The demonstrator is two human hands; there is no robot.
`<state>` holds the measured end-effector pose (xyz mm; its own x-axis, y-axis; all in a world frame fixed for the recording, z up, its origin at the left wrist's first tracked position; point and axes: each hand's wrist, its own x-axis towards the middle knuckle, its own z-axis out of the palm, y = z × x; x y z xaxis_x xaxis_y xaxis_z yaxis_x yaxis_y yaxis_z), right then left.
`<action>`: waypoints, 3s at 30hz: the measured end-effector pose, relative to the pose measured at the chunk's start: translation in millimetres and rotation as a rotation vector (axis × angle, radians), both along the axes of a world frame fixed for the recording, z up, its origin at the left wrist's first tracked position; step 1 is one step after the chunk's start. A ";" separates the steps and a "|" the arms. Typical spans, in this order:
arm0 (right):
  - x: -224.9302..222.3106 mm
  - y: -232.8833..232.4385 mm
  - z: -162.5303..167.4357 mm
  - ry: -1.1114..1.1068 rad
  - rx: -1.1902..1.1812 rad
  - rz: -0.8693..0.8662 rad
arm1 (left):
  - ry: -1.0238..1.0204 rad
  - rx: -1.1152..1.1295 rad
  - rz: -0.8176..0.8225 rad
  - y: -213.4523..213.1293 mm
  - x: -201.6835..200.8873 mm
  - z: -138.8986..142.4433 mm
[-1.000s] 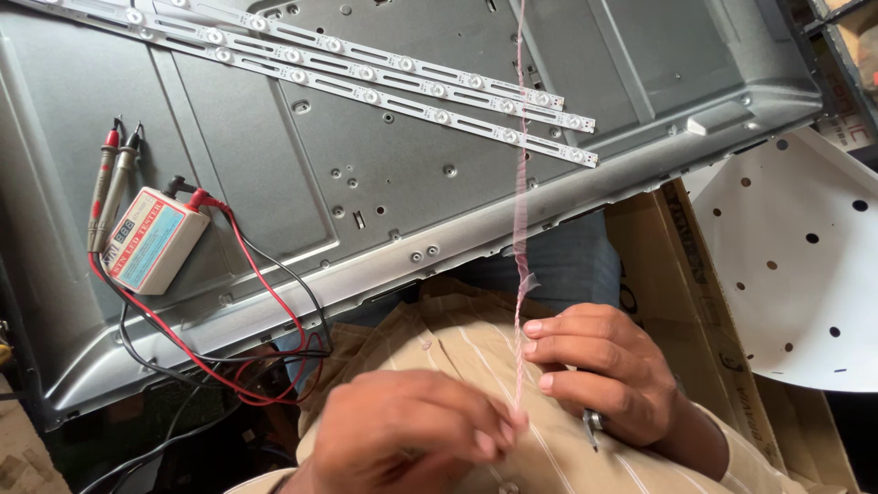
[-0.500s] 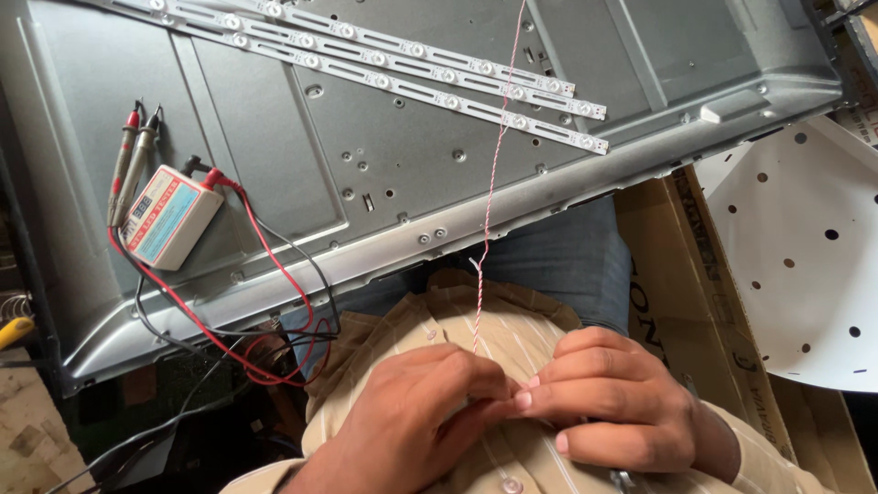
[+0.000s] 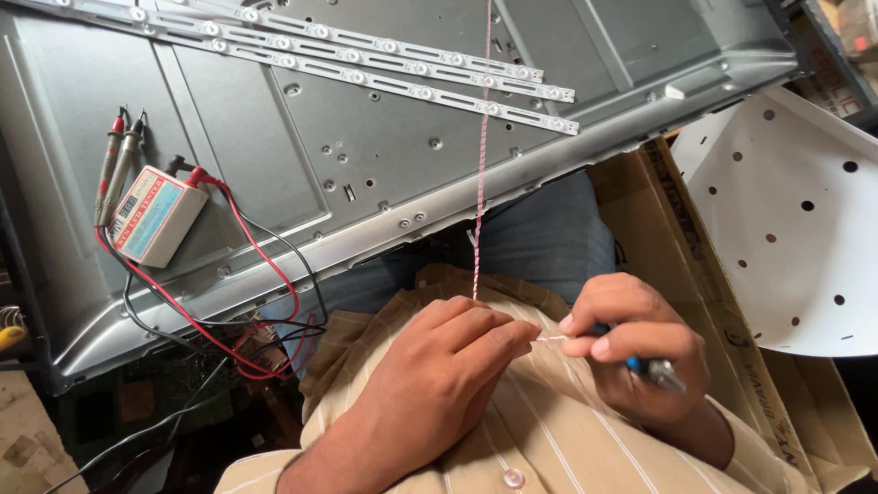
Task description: The person twists and prepares red and white wires, then connects them to LED strips mounted on the back of a disassembled television. Using pliers and a soldering iron, the person secures the connections and tests the setup.
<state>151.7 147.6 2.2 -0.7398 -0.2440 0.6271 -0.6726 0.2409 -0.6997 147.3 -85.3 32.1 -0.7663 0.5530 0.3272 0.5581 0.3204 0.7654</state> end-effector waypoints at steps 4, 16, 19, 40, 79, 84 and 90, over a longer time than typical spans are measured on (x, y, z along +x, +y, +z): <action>15.8 4.1 -2.5 0.009 0.008 -0.080 | 0.096 0.059 0.053 7.7 7.9 5.8; 51.4 17.5 17.8 0.083 0.183 -0.111 | 0.221 -0.082 -0.038 30.1 23.5 7.7; 58.0 23.1 22.4 0.092 0.237 -0.122 | 0.242 -0.136 -0.055 35.0 27.0 12.1; 25.5 18.5 -21.4 -0.579 -0.311 -0.098 | 0.202 -0.010 -0.017 37.5 -11.3 -4.4; 3.1 38.6 -19.3 -0.577 -0.029 0.425 | -0.031 0.062 0.345 12.4 -59.7 -53.2; 16.6 46.8 -22.9 -0.815 0.279 -0.125 | 0.017 -0.037 0.439 7.7 -50.9 -51.4; 20.9 40.3 -44.7 -0.971 0.315 -0.370 | -0.162 -0.017 0.389 13.3 -46.2 -64.5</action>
